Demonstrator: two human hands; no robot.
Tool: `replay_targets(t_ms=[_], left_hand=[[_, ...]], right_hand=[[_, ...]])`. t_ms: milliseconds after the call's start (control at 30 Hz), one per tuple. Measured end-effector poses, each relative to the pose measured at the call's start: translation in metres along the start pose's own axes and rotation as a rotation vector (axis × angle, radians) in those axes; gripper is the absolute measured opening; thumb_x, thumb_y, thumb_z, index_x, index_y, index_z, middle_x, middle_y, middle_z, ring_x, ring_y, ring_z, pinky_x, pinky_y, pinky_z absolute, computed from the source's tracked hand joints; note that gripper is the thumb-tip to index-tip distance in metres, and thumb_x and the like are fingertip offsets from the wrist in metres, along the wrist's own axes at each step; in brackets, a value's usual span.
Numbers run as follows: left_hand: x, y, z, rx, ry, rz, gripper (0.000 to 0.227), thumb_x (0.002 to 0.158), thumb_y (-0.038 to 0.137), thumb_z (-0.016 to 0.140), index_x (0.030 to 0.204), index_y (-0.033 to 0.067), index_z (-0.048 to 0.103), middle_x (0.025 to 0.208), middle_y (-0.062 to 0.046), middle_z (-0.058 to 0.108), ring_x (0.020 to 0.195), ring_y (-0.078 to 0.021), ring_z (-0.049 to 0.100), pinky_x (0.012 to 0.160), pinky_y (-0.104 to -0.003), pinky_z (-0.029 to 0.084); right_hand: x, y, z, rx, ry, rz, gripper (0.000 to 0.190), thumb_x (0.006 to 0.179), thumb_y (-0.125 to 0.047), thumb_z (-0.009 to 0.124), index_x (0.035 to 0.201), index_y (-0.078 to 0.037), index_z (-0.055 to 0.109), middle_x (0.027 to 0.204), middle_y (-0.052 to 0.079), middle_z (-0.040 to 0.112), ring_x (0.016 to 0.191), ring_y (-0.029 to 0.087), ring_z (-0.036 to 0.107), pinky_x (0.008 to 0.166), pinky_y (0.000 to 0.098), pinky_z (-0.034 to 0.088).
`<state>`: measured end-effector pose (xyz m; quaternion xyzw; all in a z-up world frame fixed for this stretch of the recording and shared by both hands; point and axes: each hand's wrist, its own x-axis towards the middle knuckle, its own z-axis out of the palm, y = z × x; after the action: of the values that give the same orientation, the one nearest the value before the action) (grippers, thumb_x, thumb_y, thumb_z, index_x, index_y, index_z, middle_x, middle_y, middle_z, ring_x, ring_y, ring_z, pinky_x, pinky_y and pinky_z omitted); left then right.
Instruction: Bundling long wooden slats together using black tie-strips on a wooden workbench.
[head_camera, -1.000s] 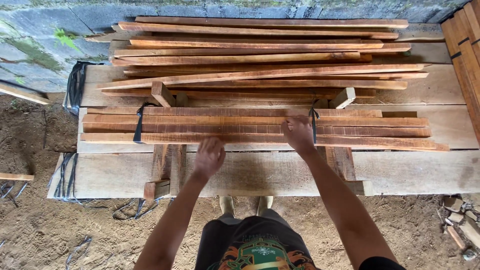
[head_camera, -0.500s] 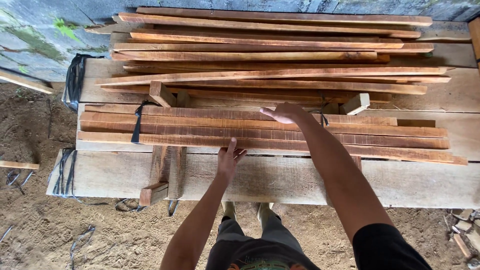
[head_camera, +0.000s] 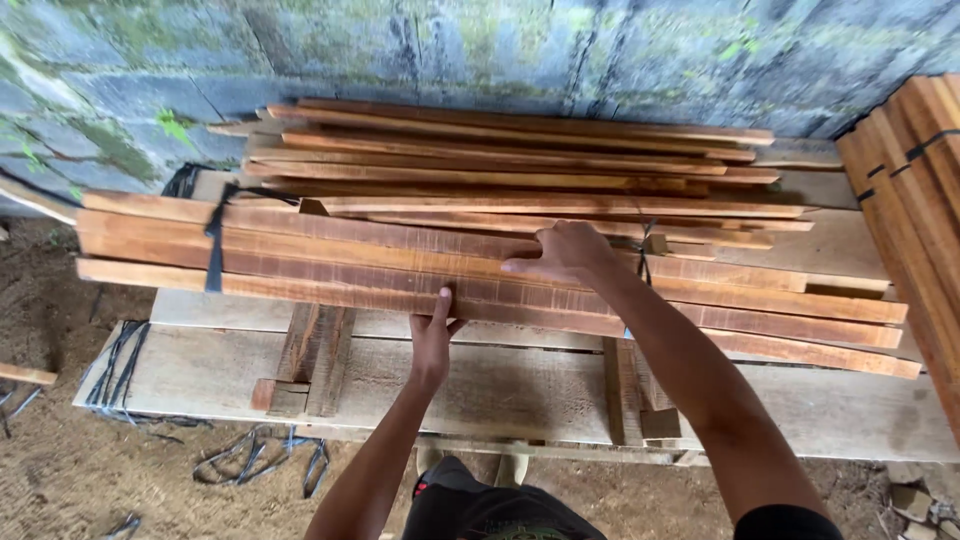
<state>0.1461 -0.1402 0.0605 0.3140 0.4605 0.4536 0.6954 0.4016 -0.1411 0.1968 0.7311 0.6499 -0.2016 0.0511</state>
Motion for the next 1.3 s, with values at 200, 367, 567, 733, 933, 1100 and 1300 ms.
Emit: replay_targets(t_ms=[200,367,567,733,933,1100,1300], left_hand=[[0.011,0.015,0.026,-0.022,-0.120,0.199,0.074,0.098,0.035,0.076,0.154,0.0080,0.035,0.144,-0.020,0.053,0.128,-0.0374,0.059,0.103,-0.058,0.054],[-0.003,0.042,0.046,-0.039,-0.187,0.285,0.064,0.095,0.029,0.078,0.148,0.0142,0.046,0.131,-0.006,0.064,0.114,-0.0212,0.066,0.098,-0.048,0.059],[-0.009,0.053,0.032,0.038,-0.192,0.307,0.067,0.093,0.028,0.081,0.148,0.0084,0.048,0.126,-0.010,0.066,0.109,-0.0194,0.065,0.094,-0.048,0.059],[-0.031,0.065,0.018,0.074,-0.209,0.299,0.061,0.093,0.029,0.080,0.145,0.0119,0.055,0.124,-0.004,0.067,0.107,-0.0137,0.065,0.095,-0.043,0.058],[-0.040,0.042,0.010,0.078,-0.218,0.258,0.065,0.093,0.030,0.080,0.146,0.0096,0.048,0.124,-0.009,0.064,0.106,-0.0193,0.065,0.091,-0.045,0.060],[-0.075,0.067,0.051,0.075,-0.275,0.267,0.066,0.094,0.032,0.079,0.146,0.0087,0.046,0.125,-0.010,0.065,0.106,-0.0201,0.067,0.089,-0.046,0.061],[-0.117,0.059,0.128,0.109,-0.376,0.291,0.064,0.096,0.036,0.076,0.147,0.0136,0.045,0.128,-0.004,0.064,0.106,-0.0138,0.066,0.088,-0.043,0.063]], right_hand=[[-0.078,-0.009,-0.074,-0.077,0.193,0.077,0.100,0.084,-0.093,0.044,0.123,-0.006,0.071,0.118,0.026,0.072,0.122,0.043,0.066,0.107,0.0541,0.048],[-0.136,-0.027,-0.104,-0.108,0.276,0.167,0.093,0.084,-0.089,0.046,0.122,-0.009,0.074,0.112,0.025,0.076,0.119,0.042,0.068,0.106,0.0533,0.049],[-0.173,-0.050,-0.112,-0.003,0.323,0.233,0.093,0.082,-0.090,0.047,0.126,-0.011,0.072,0.112,0.024,0.076,0.119,0.042,0.069,0.106,0.0533,0.048],[-0.187,-0.057,-0.079,0.020,0.301,0.235,0.091,0.088,-0.084,0.046,0.140,-0.011,0.061,0.117,0.028,0.074,0.120,0.042,0.068,0.108,0.0540,0.047],[-0.200,-0.050,-0.053,0.102,0.293,0.240,0.092,0.087,-0.086,0.045,0.132,-0.009,0.066,0.122,0.026,0.072,0.124,0.042,0.066,0.111,0.0562,0.046],[-0.233,-0.044,-0.061,0.173,0.274,0.299,0.090,0.091,-0.084,0.042,0.135,-0.009,0.065,0.124,0.027,0.071,0.127,0.043,0.063,0.115,0.0565,0.042],[-0.280,0.015,-0.066,0.147,0.295,0.378,0.091,0.091,-0.086,0.038,0.132,-0.011,0.066,0.123,0.027,0.071,0.127,0.044,0.062,0.114,0.0579,0.042]])
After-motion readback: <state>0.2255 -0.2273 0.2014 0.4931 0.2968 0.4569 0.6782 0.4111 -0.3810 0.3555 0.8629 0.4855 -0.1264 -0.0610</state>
